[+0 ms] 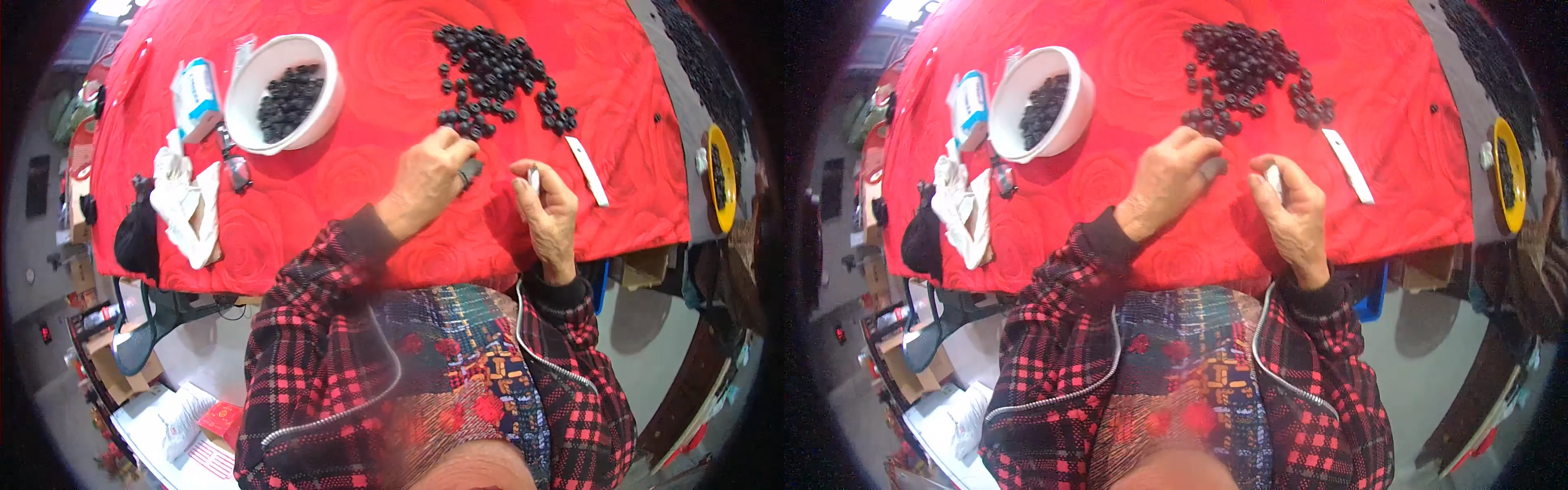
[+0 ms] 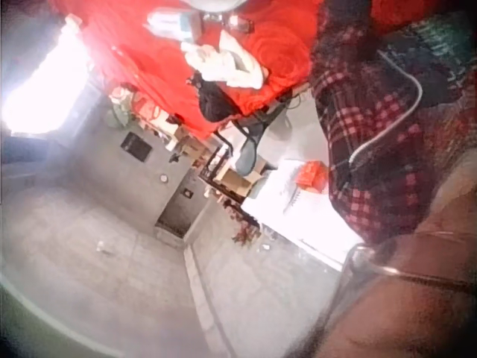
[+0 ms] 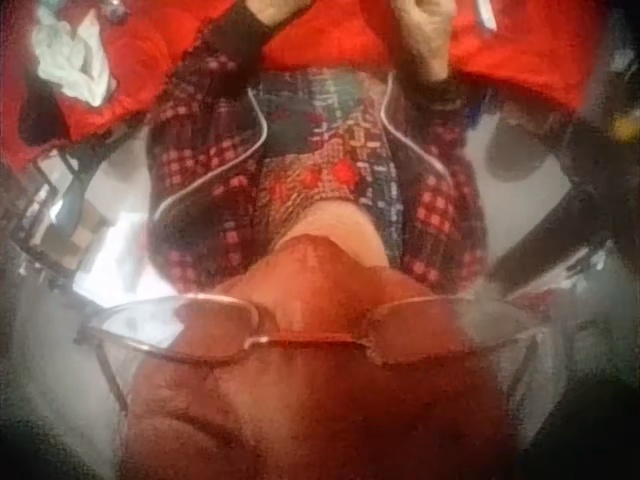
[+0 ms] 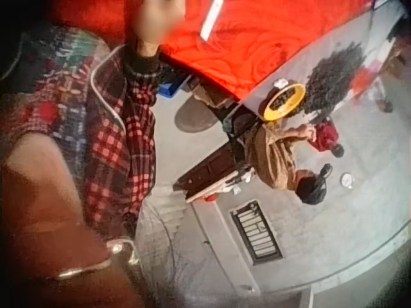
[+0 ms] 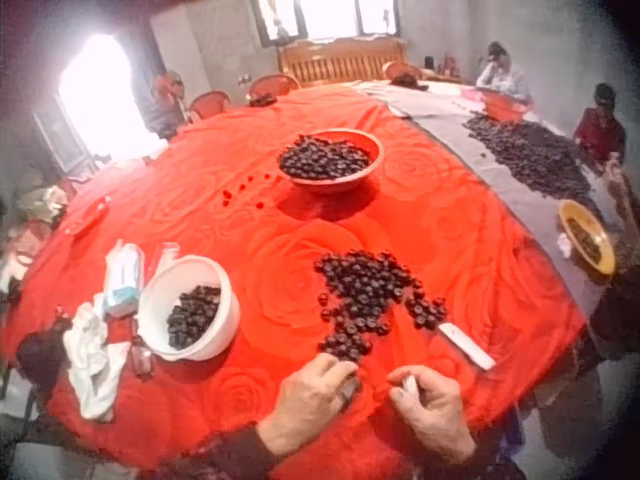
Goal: The person sits at a table covered with a red cloth and repeatedly picks up small black beads. Using a small white tool, they rub the surface of each bead individually. The person handles the beads one at a time, rotating them in their hands while applying the tool, and then places them back on the table.
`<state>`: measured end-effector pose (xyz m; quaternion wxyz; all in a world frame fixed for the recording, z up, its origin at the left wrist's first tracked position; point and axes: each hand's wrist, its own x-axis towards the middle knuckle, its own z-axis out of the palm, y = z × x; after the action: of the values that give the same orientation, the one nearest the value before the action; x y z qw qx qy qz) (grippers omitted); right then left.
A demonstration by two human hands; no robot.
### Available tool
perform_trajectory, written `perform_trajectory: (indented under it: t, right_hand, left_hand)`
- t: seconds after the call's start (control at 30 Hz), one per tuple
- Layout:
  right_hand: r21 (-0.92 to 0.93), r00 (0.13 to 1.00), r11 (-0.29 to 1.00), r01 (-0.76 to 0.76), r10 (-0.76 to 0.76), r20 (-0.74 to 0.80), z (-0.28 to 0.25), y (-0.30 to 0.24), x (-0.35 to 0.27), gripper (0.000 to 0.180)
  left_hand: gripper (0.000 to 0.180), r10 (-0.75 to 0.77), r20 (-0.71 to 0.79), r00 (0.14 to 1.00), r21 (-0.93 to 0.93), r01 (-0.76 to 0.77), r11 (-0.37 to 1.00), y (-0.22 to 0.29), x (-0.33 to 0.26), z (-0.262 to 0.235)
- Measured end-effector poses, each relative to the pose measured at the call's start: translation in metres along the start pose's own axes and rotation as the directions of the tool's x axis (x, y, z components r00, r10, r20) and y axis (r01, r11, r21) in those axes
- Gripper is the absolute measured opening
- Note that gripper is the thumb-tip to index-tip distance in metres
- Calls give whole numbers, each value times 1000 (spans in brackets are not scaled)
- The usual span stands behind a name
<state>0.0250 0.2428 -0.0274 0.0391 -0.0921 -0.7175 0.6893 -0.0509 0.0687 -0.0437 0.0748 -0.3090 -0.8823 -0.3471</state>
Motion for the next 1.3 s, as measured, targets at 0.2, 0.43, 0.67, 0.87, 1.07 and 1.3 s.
perform_trajectory:
  t: [0.2, 0.43, 0.67, 0.87, 1.07, 1.3]
  right_hand:
    - [-103, 992, 987, 124, -122, 31, 3, 4, -1, 15]
    - [-257, 971, 937, 238, -221, 95, 7, 3, -1, 16]
    - [-185, 974, 956, 227, -217, 70, 5, 6, 3, 19]
    - [-229, 973, 946, 229, -212, 97, 4, 0, 0, 19]
    - [-268, 967, 932, 243, -213, 137, 4, -2, 0, 20]
    - [-33, 979, 999, 23, -16, 202, 3, -12, -3, 20]
  left_hand:
    - [25, 148, -386, 911, 31, -148, 989, -4, -3, -50]
    - [32, 77, -525, 848, 489, 226, 843, -77, -3, -141]
    - [25, 177, -330, 927, 215, -108, 971, -20, 0, -71]
    - [22, 63, -80, 995, 9, -62, 998, -22, 9, -17]
    - [24, -4, -41, 999, -80, 1, 997, -30, 12, -15]
    - [23, -417, 355, 837, -841, 480, 249, 11, -20, -53]
